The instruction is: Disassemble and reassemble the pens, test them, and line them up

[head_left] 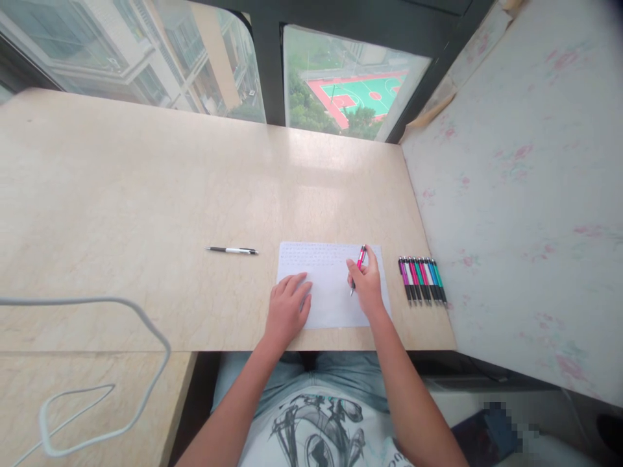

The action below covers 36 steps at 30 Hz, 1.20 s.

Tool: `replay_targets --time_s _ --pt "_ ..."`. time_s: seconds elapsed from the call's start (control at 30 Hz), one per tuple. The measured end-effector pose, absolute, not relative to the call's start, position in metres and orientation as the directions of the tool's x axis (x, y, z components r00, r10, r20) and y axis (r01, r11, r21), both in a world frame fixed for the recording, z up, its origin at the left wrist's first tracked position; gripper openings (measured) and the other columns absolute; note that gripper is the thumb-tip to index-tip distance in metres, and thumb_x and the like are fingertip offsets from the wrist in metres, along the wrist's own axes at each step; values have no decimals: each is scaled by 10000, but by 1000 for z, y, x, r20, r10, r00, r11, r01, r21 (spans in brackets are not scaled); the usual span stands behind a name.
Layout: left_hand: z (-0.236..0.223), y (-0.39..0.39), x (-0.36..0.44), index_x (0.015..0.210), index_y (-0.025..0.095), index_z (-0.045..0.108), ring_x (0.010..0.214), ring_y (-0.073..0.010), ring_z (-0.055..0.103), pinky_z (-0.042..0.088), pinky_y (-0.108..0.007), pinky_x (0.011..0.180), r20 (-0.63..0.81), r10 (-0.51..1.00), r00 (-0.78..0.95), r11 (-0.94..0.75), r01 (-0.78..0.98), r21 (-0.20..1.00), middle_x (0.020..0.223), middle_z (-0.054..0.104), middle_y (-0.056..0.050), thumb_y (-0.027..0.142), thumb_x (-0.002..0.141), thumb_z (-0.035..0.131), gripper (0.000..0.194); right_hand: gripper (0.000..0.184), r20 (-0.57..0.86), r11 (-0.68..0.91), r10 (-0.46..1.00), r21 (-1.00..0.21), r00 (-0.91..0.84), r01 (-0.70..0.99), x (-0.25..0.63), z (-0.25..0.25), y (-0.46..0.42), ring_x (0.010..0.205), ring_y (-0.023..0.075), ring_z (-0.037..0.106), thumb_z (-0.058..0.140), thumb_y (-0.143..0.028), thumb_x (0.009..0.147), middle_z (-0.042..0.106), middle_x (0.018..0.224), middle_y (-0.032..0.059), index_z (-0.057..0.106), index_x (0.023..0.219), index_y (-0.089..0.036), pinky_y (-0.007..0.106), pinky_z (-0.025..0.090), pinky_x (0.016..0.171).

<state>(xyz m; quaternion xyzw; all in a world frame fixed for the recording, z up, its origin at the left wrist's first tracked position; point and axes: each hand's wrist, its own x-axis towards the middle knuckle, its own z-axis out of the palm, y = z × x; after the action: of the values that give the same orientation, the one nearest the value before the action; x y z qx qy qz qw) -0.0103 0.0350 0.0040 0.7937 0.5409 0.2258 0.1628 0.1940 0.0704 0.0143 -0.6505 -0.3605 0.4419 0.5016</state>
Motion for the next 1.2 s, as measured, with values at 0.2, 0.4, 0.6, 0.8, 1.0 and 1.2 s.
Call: replay_targets --time_s 0.2,0.4,0.6,0.8,1.0,1.2 --pt "3 36 -11 1134 225 636 1200 -298 511 434 -487 966 199 927 319 -376 779 503 1311 614 -103 193 906 529 254 644 -161 -230 918 -960 363 157 200 15 56 442 124 485 591 -368 852 517 505 -91 379 1439 -207 231 386 464" --pt "3 36 -11 1127 217 639 1198 -301 511 437 -490 968 200 924 326 -383 781 493 1308 617 -104 196 906 531 247 674 -143 -187 902 -980 408 68 199 18 49 458 112 475 609 -323 824 495 542 -102 358 1441 -222 224 390 472" --pt "3 37 -11 1129 228 651 1191 -303 527 450 -501 957 214 922 324 -388 778 493 1294 626 -113 197 899 534 260 436 -211 -135 903 -966 374 -220 206 12 51 394 80 291 596 -339 810 325 481 -120 574 1203 -151 213 244 395" --pt "3 37 -11 1133 231 650 1188 -302 529 445 -503 965 224 920 321 -391 773 500 1293 625 -111 194 900 527 266 347 -267 -214 883 -961 386 -176 209 2 51 411 95 339 534 -496 856 377 490 -89 621 924 -167 218 280 409" --pt "2 37 -12 1124 231 639 1192 -303 523 442 -495 965 219 921 323 -390 771 503 1298 620 -100 200 908 525 246 446 -105 -262 932 -856 346 446 225 4 42 532 145 480 579 -433 844 488 592 -49 620 1189 -154 255 374 529" --pt "3 38 -12 1122 220 633 1191 -304 519 438 -491 965 225 916 331 -400 770 497 1299 619 -104 193 907 529 240 366 10 -337 931 -361 365 870 269 15 32 634 211 561 537 -373 899 662 734 65 650 1186 -176 289 315 568"
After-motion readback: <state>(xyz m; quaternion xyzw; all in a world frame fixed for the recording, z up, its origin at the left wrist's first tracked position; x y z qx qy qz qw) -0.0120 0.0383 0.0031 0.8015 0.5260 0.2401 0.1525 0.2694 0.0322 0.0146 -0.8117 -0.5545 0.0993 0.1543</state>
